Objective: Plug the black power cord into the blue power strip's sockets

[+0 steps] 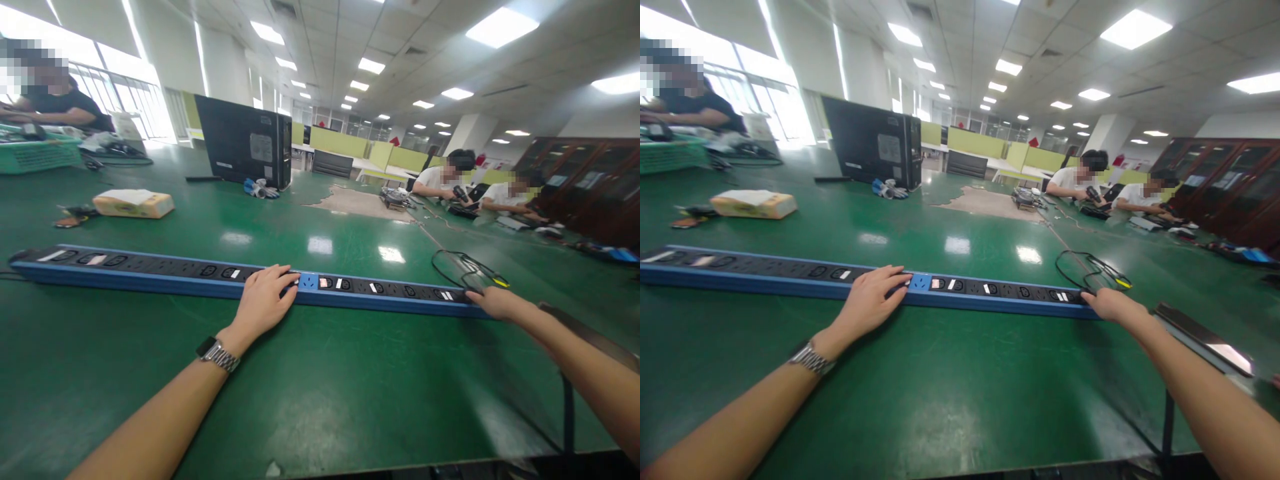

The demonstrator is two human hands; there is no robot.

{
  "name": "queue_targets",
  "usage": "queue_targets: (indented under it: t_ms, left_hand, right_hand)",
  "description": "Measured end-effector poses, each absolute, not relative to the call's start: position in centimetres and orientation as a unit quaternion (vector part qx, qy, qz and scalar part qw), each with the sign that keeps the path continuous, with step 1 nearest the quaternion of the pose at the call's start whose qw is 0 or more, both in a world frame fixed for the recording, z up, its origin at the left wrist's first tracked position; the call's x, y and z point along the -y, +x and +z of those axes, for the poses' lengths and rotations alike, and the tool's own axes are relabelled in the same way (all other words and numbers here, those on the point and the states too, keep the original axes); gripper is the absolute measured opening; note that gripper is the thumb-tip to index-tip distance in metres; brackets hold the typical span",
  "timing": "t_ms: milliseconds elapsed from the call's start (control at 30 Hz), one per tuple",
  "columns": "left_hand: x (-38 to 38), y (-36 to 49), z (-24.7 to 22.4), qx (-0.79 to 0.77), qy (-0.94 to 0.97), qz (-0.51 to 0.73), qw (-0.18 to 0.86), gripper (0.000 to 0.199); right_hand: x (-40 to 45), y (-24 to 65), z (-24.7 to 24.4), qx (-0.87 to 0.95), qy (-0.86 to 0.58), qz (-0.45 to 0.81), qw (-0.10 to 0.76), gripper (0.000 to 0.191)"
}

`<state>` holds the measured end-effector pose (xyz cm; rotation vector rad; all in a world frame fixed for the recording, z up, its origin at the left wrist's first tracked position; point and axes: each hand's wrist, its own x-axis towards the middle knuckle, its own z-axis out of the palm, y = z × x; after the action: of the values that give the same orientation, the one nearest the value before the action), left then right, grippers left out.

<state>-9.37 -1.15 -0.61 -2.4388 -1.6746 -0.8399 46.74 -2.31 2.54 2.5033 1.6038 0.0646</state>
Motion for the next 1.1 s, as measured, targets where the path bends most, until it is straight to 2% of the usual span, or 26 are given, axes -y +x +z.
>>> queue_targets:
  t_ms: [100,367,500,633,700,800,933,1100]
  left_hand:
    - [1.2,-9.4,-0.6,0.545,-0.792,-0.274,0.032,0.036]
    - [1.1,-9.5,-0.7,0.540,-0.792,-0.284,0.030,0.034]
    - [1.1,-9.4,-0.7,0.538,-0.791,-0.288,0.033,0.034]
    - [1.0,-9.4,-0.7,0.543,-0.789,-0.287,0.036,0.034]
    - [0.9,-9.4,-0.7,0.545,-0.788,-0.283,0.036,0.034]
    - [1.0,-9.3,-0.7,0.545,-0.789,-0.282,0.034,0.034]
    - [1.1,-9.3,-0.7,0.541,-0.791,-0.283,0.035,0.035]
    - [1.2,-9.4,-0.6,0.541,-0.791,-0.283,0.031,0.035]
  right_hand:
    - [2.5,46.2,2.9,-0.533,0.838,-0.024,0.114,0.061]
    - [4.2,46.2,1.4,-0.546,0.834,0.003,0.081,0.063]
    - [4.0,44.7,4.5,-0.551,0.830,-0.006,0.087,0.058]
    - [4.1,39.8,7.5,-0.555,0.831,0.011,0.028,0.062]
    - [4.1,36.6,8.0,-0.587,0.806,-0.073,0.036,0.062]
    - [3.9,33.0,7.9,-0.606,0.786,-0.118,0.044,0.061]
    - [3.5,31.7,8.0,-0.600,0.789,-0.116,0.066,0.061]
    - [2.9,32.2,7.4,-0.622,0.767,-0.081,0.135,0.062]
